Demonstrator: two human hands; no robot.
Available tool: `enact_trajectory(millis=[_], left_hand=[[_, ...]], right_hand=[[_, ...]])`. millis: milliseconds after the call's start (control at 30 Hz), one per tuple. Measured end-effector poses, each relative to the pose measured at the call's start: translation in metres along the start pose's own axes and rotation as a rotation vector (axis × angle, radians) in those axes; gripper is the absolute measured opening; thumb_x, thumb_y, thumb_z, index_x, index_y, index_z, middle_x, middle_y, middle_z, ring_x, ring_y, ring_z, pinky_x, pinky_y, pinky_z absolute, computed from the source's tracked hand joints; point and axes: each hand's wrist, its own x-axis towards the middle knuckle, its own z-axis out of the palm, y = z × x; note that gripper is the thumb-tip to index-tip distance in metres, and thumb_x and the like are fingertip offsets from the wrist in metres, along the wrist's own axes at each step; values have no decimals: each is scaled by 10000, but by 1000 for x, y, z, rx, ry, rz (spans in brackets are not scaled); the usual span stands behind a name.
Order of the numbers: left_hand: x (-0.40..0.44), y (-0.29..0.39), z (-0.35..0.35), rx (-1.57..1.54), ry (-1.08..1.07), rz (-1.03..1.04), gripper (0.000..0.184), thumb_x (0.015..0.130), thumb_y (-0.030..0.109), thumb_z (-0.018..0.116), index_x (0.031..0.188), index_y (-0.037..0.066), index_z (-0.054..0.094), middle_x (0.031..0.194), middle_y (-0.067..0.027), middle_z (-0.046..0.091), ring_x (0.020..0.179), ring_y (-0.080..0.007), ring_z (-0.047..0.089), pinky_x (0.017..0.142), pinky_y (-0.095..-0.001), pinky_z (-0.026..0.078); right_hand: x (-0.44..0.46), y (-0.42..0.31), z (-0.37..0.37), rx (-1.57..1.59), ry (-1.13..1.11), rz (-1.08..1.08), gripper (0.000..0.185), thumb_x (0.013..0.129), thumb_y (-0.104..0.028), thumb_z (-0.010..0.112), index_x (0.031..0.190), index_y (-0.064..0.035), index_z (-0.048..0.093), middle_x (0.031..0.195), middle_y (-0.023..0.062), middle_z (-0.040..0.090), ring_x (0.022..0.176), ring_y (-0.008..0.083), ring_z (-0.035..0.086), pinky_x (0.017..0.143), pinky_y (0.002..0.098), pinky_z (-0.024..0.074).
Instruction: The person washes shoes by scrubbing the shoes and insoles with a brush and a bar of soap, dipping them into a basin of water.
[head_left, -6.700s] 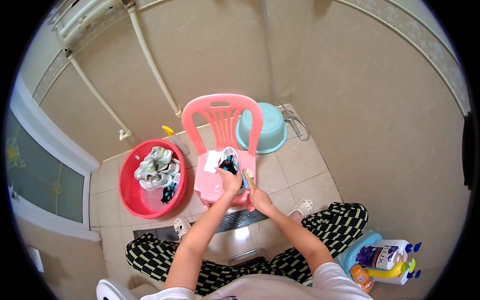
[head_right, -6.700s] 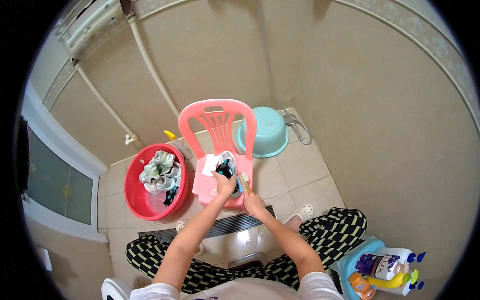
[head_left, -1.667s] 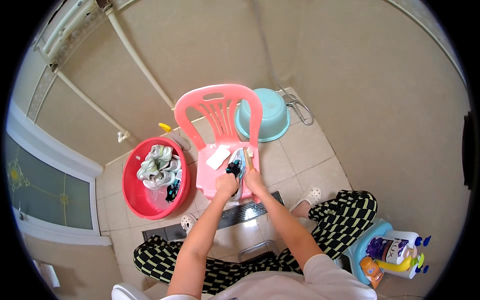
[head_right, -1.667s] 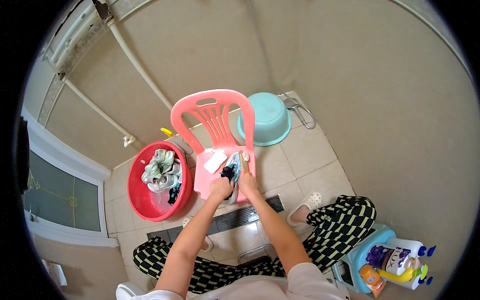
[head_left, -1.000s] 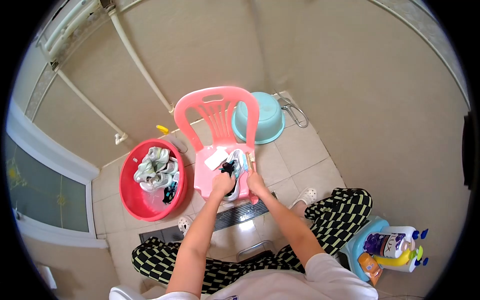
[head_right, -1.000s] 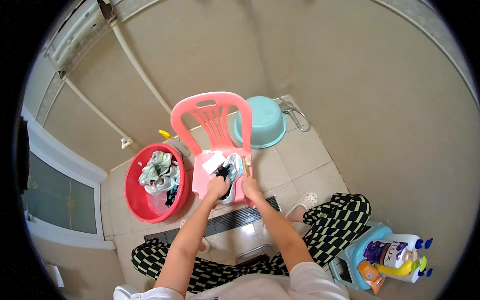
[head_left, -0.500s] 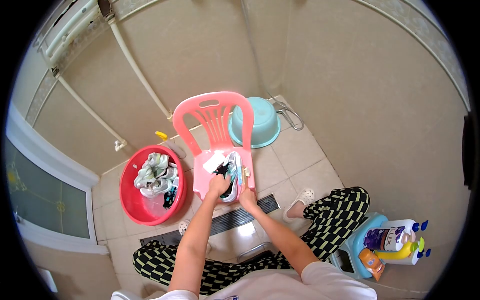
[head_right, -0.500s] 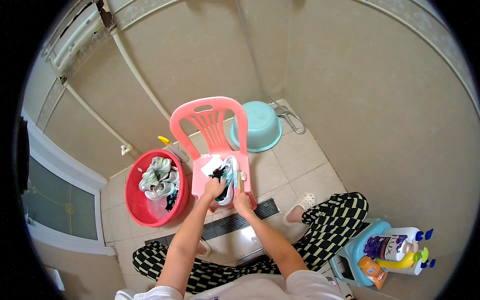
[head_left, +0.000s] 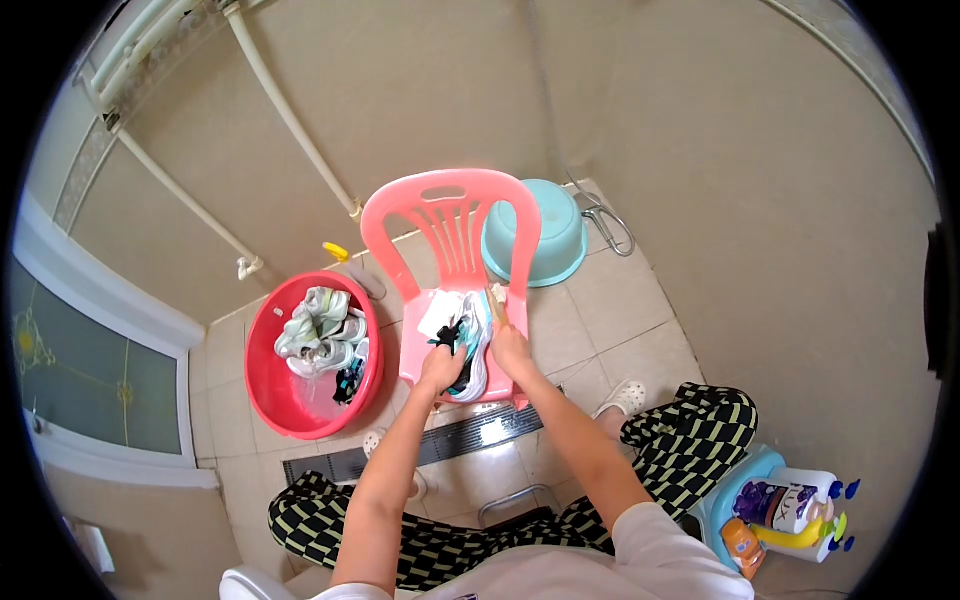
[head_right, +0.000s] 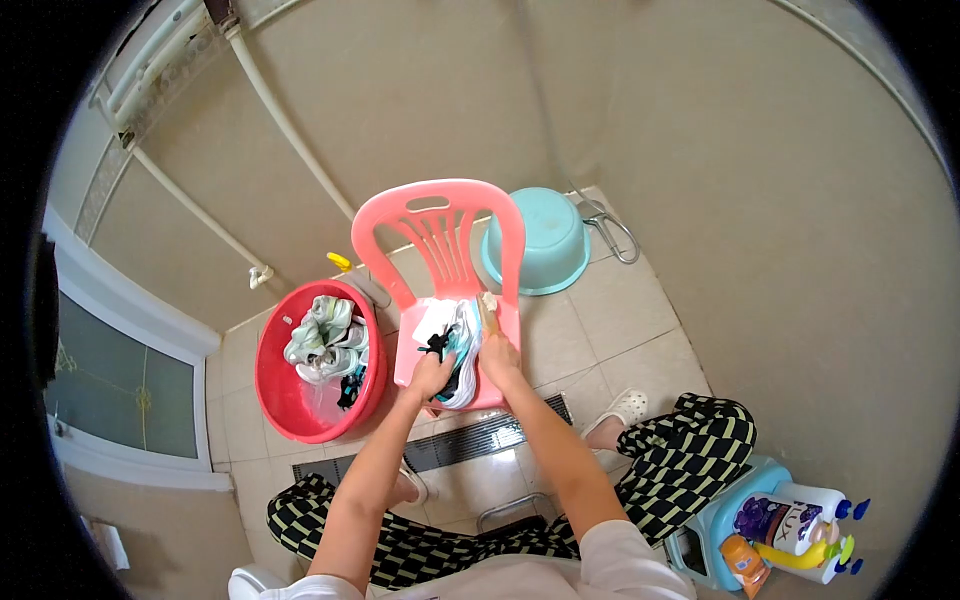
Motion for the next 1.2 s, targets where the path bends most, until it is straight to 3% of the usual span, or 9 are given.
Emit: enact_trajectory(millis=[333,433,500,800,1033,1200], left_hand=[[1,2,3,11,9,-9,524,801,399,454,778,-106,591,788,-299,573,784,-408,572,732,-446,437],[3,2,5,-1,-9,-14,528,799,405,453,772,-102,594,797,-303,572,793,-408,572,740,-446,436],[4,1,7,9,20,1,530,799,409,450,769,-100,595,801,-303,572,798,-408,571,744,-447,434],[3,-2,8,10,44,-6,536,804,415,436,768,-96,593,812,-298,575,812,-409,569,749,-449,429],[0,-8,6,7,89,-15,551,810,424,424,795,-101,591,818,-299,575,812,-413,568,749,-447,429],[-3,-7,3,-7,96,-43,564,812,435,414,821,-102,586,841,-302,571,841,-408,562,767,-446,421]], right_hand=[[21,0,-4,-93,-49,-147,434,899,-283,325,805,56,578,810,254,591,746,403,584,695,454,469],[3,7,-7,-69,-66,-33,432,896,-305,341,846,51,581,845,250,591,802,389,584,724,451,463],[-11,9,-7,-45,-27,-45,461,904,-311,313,824,67,565,768,275,583,745,412,583,676,462,468],[-87,9,14,22,-27,120,483,892,-379,339,836,48,557,772,264,588,733,417,584,647,479,471],[-121,-2,-3,73,-77,90,497,898,-375,321,838,64,547,734,300,569,733,445,568,669,504,450],[-137,1,-8,7,-108,57,493,903,-368,309,822,56,546,703,260,585,680,413,588,615,478,476]])
